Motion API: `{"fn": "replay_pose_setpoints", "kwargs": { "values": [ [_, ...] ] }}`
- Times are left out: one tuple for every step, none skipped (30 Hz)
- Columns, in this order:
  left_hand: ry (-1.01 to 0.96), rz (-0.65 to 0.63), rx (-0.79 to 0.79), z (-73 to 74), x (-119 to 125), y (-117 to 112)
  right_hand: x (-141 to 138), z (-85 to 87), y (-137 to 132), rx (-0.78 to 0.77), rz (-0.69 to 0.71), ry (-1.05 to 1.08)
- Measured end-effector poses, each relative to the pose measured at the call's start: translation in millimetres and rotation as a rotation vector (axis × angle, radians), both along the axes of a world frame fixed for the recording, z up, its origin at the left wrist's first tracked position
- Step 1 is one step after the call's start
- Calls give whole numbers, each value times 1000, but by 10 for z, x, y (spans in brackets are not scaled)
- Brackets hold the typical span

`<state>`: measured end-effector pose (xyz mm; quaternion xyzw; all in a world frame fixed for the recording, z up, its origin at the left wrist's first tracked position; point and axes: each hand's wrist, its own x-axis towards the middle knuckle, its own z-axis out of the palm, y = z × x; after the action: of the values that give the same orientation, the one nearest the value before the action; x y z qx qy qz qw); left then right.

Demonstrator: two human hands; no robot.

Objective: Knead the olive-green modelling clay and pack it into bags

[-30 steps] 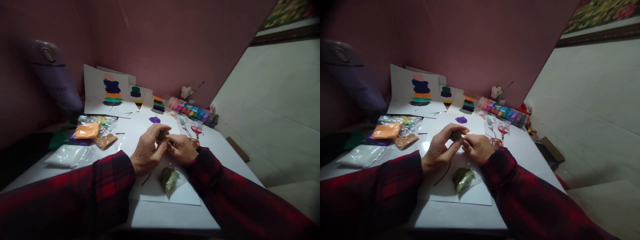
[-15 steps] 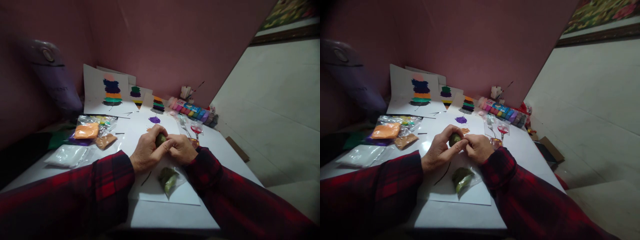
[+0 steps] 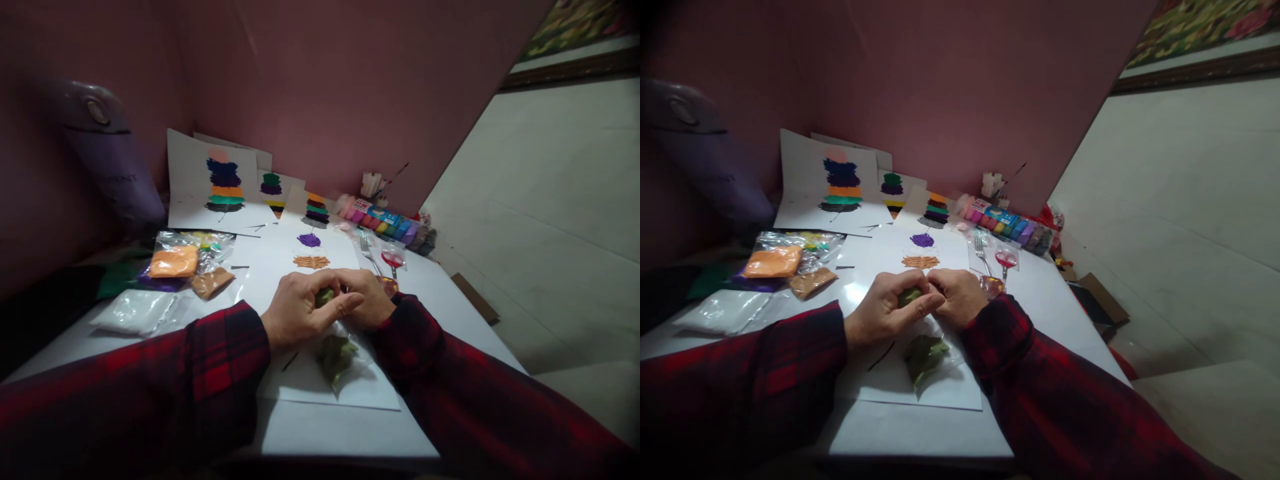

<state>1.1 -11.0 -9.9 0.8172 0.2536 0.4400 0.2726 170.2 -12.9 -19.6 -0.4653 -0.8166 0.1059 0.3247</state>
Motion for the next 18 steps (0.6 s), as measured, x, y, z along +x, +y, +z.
{"fn": "replay_pose_setpoints", "kwargs": {
  "values": [
    [20,1,6,-12,2,0,2,2,0,-5,-3,-7],
    [39,5,12,-23,4,-2,5,4,1,-8,-4,-16],
    [59,10,17,-33,7,-4,8,6,2,-11,-1,-25],
    [78,14,24,-40,9,-8,11,9,2,-14,1,-32],
    [97,16,32,-45,11,-11,14,12,2,-22,3,-39],
    [115,16,40,-46,12,-15,16,17,1,-32,4,-45],
    [130,13,47,-45,13,-18,18,22,-1,-45,4,-50],
    [143,9,55,-41,12,-21,18,28,-3,-57,2,-55],
    [154,2,62,-35,11,-24,17,35,-6,-68,-1,-59],
    [163,-11,72,-27,9,-28,14,42,-8,-76,-2,-63],
    [170,-27,85,-18,7,-32,9,48,-11,-80,-4,-66],
    [174,-44,103,-8,5,-37,3,54,-12,-80,-7,-69],
    [175,-60,122,2,3,-43,-4,59,-13,-77,-11,-72],
    [173,-76,136,13,1,-49,-10,63,-14,-73,-16,-73],
    [171,-92,144,23,-1,-55,-16,65,-13,-70,-19,-74],
    [170,-110,143,32,-2,-60,-20,67,-12,-68,-20,-74],
    [171,-127,133,38,-2,-63,-21,67,-11,-67,-18,-73],
    [177,-145,116,41,-2,-62,-19,67,-9,-69,-14,-73]
  ]
}}
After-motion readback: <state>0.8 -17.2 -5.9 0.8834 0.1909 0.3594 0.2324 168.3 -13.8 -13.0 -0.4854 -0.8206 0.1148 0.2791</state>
